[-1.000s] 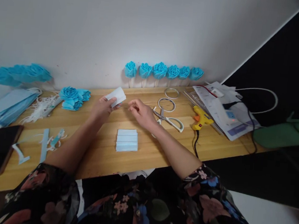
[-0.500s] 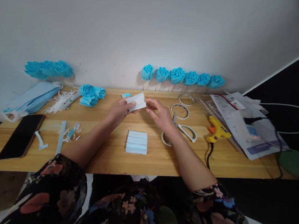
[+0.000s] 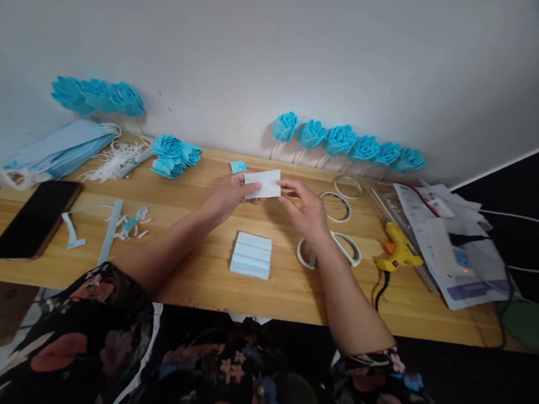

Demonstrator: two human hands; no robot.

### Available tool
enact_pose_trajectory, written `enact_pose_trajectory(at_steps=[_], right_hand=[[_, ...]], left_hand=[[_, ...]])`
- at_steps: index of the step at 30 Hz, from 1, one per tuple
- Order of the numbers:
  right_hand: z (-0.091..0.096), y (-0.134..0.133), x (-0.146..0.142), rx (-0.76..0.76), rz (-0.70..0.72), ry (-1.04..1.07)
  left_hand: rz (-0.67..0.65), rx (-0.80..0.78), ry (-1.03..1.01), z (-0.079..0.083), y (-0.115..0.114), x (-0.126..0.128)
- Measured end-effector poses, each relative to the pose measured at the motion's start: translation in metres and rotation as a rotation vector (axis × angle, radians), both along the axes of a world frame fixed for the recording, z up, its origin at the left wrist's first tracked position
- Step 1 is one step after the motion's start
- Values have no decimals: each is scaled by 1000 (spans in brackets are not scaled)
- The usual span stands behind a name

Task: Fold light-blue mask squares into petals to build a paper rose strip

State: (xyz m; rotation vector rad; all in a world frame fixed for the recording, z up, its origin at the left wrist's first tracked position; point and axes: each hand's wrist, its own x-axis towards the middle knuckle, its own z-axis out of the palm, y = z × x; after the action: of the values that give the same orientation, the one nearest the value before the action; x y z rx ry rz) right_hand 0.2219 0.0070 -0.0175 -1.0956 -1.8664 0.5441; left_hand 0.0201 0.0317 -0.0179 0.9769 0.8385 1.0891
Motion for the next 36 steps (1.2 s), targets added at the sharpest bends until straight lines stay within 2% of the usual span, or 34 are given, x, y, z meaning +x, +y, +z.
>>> enact_pose_trajectory(at_steps=[13, 18, 23, 28, 36], right_hand=[[-3, -2, -11, -225, -97, 230], [-3, -1, -13, -245, -130, 261], [-2, 0, -12, -253, -139, 276], [-3, 0, -11, -247, -138, 299], [-3, 0, -11, -245, -148, 283]], left_hand=[[-35, 67, 66, -4, -3, 2], [-48, 74, 52, -5, -2, 3], [-53, 45, 78, 2, -4, 3], [-62, 129, 160, 9, -6, 3], [-19, 179, 189, 6, -7, 5]])
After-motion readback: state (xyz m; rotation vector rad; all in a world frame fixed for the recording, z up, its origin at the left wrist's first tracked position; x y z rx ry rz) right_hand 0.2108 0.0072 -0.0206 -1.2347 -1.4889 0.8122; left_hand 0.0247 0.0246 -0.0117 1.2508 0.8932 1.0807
